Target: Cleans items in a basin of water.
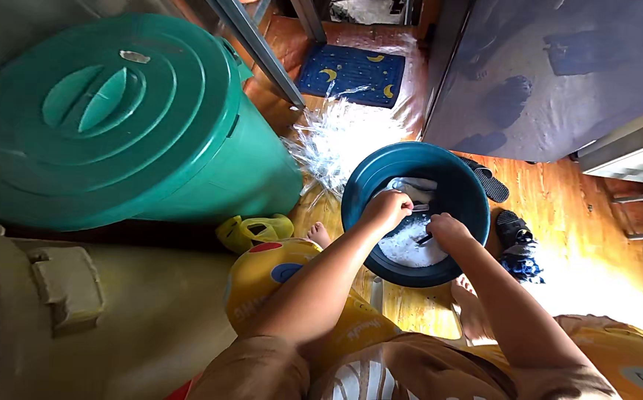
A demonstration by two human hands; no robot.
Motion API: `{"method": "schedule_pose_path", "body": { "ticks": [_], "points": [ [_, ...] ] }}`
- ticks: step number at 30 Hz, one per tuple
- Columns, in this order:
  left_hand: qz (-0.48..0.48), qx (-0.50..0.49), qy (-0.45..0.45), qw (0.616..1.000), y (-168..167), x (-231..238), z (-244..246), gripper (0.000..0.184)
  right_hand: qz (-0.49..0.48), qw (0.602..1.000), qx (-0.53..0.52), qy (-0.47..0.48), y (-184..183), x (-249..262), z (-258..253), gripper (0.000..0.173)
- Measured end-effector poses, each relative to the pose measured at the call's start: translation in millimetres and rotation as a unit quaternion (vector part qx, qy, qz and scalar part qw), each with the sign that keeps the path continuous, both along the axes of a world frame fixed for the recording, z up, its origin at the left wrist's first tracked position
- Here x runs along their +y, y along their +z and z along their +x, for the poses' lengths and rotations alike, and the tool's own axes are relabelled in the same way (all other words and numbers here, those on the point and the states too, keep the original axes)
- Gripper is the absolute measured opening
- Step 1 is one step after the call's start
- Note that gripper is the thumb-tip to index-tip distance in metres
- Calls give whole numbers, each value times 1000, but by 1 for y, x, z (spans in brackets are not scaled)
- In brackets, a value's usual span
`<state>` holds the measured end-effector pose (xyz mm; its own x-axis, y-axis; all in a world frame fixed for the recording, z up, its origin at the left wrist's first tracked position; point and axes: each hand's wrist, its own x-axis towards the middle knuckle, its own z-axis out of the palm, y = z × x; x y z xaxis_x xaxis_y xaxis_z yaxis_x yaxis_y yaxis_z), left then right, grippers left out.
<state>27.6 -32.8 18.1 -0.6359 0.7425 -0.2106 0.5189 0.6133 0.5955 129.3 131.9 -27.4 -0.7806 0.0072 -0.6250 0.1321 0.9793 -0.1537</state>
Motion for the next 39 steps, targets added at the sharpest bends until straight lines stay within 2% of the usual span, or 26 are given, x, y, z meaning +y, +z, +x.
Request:
{"method": "schedule_pose_path", "body": {
  "ticks": [8,21,26,30,39],
  "points": [
    [-67,-28,0,997,-5,1,-2,17,3,1000,4,-3,-3,-13,-3,30],
    [-78,-17,-8,997,-4,-1,-3,17,18,996,43,-70,16,-9,-1,25],
    [-91,-25,-8,995,-5,0,-3,18,24,997,29,-64,8,-9,1,24],
    [-96,-32,-6,995,-4,-1,-2,18,-5,998,21,-63,-2,-7,3,30],
    [-113,-34,-9,993,-7,-1,-3,20,-59,995,15,-84,-9,12,-1,26]
  ]
}}
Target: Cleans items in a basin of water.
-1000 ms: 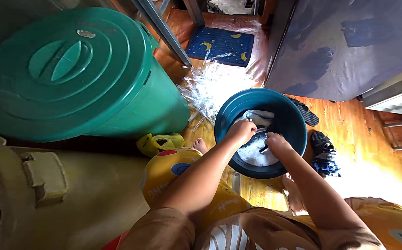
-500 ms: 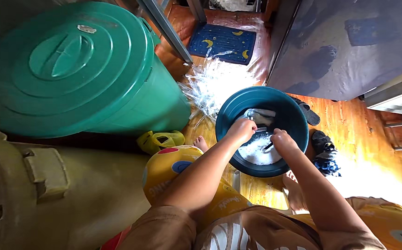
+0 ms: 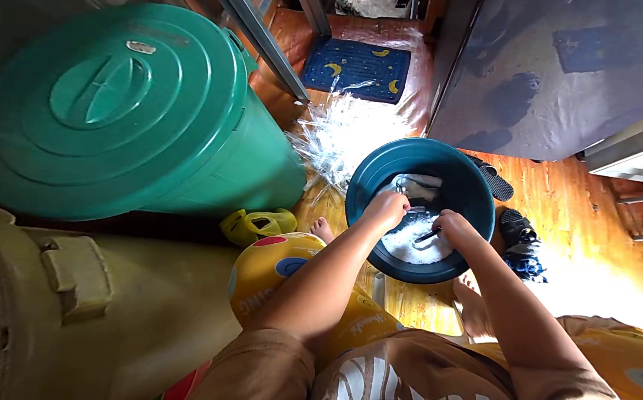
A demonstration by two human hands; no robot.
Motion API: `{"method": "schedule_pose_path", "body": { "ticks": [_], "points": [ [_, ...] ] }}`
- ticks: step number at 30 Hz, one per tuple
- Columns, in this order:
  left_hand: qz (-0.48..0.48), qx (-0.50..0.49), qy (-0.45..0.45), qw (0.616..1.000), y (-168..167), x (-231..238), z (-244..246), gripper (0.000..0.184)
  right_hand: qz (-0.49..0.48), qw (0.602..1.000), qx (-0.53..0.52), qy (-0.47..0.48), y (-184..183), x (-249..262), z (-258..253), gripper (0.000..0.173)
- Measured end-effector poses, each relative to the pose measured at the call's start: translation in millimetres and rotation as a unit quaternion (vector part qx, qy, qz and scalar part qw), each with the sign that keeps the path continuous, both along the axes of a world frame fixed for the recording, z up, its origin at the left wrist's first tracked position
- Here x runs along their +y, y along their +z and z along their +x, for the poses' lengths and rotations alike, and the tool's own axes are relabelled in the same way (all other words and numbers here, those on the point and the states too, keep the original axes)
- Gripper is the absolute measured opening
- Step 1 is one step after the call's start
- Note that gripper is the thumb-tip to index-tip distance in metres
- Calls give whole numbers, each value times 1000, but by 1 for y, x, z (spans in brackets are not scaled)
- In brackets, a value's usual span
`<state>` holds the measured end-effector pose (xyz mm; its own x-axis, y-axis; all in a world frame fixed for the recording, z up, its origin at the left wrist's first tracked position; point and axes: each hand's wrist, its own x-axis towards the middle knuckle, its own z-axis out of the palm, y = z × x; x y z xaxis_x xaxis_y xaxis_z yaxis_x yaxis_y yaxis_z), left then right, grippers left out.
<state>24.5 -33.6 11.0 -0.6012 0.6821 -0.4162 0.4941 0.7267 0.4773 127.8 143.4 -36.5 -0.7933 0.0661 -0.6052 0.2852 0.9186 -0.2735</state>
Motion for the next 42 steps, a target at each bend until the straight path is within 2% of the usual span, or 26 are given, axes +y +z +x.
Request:
{"method": "schedule_pose_path", "body": {
  "ticks": [8,12,16,23,30,37,42],
  "points": [
    [-1,13,-6,1000,-2,1,0,20,43,994,103,21,30,-16,7,24],
    [-1,9,-9,1000,-1,0,0,20,77,995,48,51,38,-27,8,20],
    [-3,8,-10,1000,1,-1,0,20,85,994,54,43,42,-27,6,22],
    [-17,-1,-3,1000,0,0,-1,21,32,997,57,42,23,-18,3,22],
    [-28,-17,6,999,2,2,0,20,23,997,9,68,5,-19,2,27],
    [-31,-20,9,999,2,2,0,20,3,999,-9,48,6,-7,1,27],
    [-31,-8,1,999,-1,2,-1,21,-47,998,31,-12,20,9,1,21]
  ]
}}
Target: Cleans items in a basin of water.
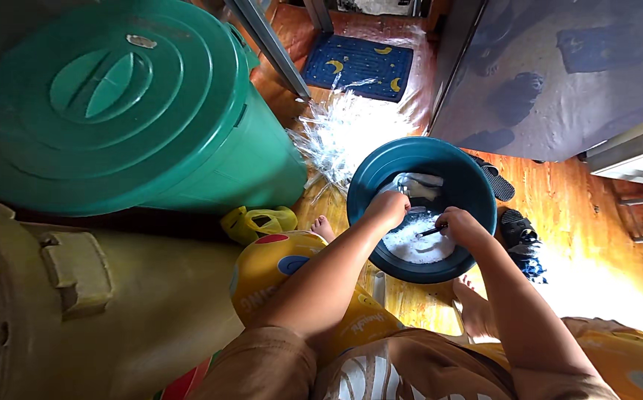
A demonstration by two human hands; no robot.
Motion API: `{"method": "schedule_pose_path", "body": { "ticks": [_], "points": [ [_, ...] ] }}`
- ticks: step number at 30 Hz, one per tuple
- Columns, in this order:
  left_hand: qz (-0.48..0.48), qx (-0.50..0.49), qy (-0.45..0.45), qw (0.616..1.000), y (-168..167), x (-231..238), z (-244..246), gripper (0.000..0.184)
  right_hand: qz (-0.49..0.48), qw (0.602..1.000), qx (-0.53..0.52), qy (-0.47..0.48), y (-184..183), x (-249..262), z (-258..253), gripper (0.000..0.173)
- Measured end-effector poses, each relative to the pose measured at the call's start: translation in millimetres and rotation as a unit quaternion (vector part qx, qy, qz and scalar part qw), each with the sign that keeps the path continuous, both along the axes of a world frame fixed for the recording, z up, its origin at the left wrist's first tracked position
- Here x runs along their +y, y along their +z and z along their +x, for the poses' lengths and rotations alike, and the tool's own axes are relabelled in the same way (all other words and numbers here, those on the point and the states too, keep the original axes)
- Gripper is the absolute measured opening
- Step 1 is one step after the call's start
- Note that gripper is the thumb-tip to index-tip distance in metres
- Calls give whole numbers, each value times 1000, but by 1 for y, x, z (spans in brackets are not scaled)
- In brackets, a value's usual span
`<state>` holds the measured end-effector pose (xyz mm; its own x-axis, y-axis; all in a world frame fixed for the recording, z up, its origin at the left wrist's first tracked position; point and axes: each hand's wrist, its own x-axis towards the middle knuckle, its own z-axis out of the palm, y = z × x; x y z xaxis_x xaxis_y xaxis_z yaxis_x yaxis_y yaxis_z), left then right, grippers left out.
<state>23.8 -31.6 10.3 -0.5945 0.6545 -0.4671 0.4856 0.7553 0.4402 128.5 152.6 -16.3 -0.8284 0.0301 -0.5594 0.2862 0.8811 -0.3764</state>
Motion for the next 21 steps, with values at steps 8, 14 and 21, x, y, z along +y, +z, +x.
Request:
{"method": "schedule_pose_path", "body": {
  "ticks": [8,14,21],
  "points": [
    [-17,-3,1,1000,1,1,1,20,-32,986,119,-108,42,25,8,15],
    [-24,-10,3,1000,0,1,1,22,-38,982,150,-112,53,21,7,13],
    [-21,-12,-1,1000,-2,1,2,22,-27,983,156,-95,48,15,2,14]
  ]
}}
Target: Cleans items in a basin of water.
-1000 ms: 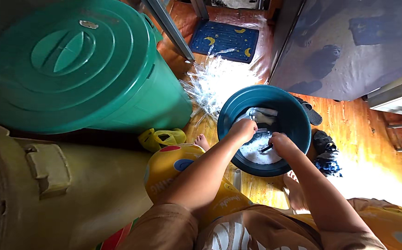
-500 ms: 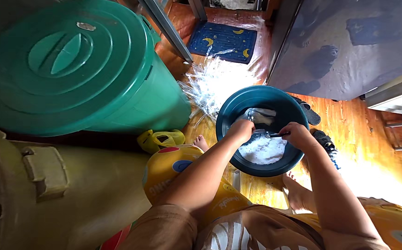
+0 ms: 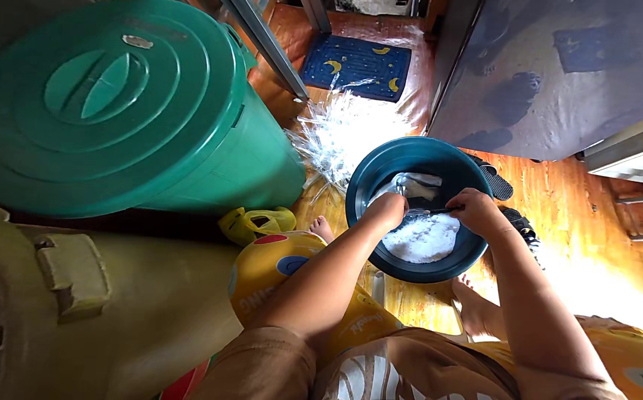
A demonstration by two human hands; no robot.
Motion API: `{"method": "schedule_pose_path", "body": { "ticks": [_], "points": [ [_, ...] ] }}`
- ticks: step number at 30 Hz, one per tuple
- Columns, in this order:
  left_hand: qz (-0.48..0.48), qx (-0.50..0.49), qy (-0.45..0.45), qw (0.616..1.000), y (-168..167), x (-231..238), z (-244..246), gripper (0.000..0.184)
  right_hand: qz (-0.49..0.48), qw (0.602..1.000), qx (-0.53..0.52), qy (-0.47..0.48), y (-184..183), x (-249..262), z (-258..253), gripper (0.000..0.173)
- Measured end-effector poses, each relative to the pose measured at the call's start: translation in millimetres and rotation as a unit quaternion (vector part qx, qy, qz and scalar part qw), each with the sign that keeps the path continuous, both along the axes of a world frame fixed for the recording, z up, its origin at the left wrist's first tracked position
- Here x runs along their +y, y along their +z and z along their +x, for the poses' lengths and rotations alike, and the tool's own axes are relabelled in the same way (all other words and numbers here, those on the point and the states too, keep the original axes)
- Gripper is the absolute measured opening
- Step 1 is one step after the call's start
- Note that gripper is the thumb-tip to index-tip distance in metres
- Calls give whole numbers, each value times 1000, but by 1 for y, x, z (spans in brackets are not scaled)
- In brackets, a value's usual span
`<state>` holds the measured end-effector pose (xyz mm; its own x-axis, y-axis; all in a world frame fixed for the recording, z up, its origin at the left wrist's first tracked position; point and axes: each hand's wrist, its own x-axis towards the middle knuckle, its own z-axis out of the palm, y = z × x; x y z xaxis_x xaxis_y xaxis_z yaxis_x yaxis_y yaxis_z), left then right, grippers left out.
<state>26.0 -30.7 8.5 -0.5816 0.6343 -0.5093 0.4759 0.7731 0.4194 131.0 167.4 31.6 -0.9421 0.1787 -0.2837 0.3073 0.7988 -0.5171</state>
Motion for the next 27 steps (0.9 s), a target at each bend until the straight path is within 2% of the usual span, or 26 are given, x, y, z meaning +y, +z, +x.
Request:
{"method": "schedule_pose_path", "body": {
  "ticks": [5,9,15,18,24,27],
  "points": [
    [-2,-4,-8,1000,3,1,1,22,10,1000,2,5,6,-7,-1,15],
    [19,-24,-9,999,4,1,3,20,36,998,47,32,6,-12,-2,15],
    [36,-40,-12,998,4,4,2,21,86,987,118,70,28,-33,0,17],
    [70,-40,-9,997,1,2,2,21,117,976,160,94,39,-40,2,13],
    [153,-21,8,988,-5,-3,5,18,147,969,174,99,58,-46,8,14],
    [146,-24,11,989,-5,-3,3,19,152,968,184,79,63,-43,10,15]
  ]
}}
